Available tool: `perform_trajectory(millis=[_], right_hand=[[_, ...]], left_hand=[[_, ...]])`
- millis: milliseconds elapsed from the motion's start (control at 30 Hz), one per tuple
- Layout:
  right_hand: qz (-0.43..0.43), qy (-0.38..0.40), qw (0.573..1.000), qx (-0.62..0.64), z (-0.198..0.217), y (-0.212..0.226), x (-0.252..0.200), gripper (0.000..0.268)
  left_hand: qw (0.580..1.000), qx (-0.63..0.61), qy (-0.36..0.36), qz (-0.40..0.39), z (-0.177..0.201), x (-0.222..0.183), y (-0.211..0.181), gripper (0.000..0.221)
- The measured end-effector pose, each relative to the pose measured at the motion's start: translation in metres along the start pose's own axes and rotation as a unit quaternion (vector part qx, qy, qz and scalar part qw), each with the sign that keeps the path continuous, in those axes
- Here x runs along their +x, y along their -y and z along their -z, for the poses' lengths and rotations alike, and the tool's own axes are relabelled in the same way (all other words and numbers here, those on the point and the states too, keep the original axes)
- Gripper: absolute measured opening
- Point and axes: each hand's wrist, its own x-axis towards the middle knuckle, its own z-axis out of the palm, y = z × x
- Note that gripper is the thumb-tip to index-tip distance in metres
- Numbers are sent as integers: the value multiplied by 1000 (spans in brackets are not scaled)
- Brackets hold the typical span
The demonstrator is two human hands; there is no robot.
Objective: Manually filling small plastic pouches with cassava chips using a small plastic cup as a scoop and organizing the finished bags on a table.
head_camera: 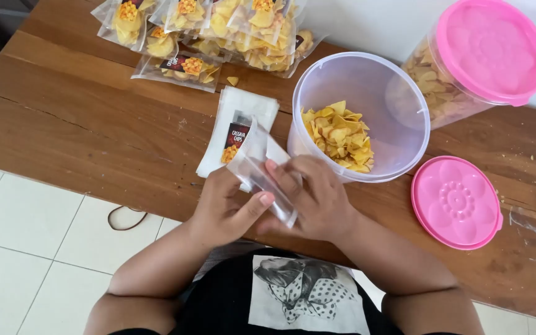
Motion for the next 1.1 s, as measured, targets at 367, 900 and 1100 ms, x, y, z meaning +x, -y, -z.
perform_trajectory(millis=[367,900,1100], right_hand=[[-180,71,946,259,49,15,18,49],[-252,91,879,395,45,18,13,50],[-282,83,863,412,42,15,2,51]], left_hand=[[998,42,31,-47,-16,14,8,33],[997,45,21,-64,-10,10,2,32],[998,21,35,-48,-10,9,6,30]])
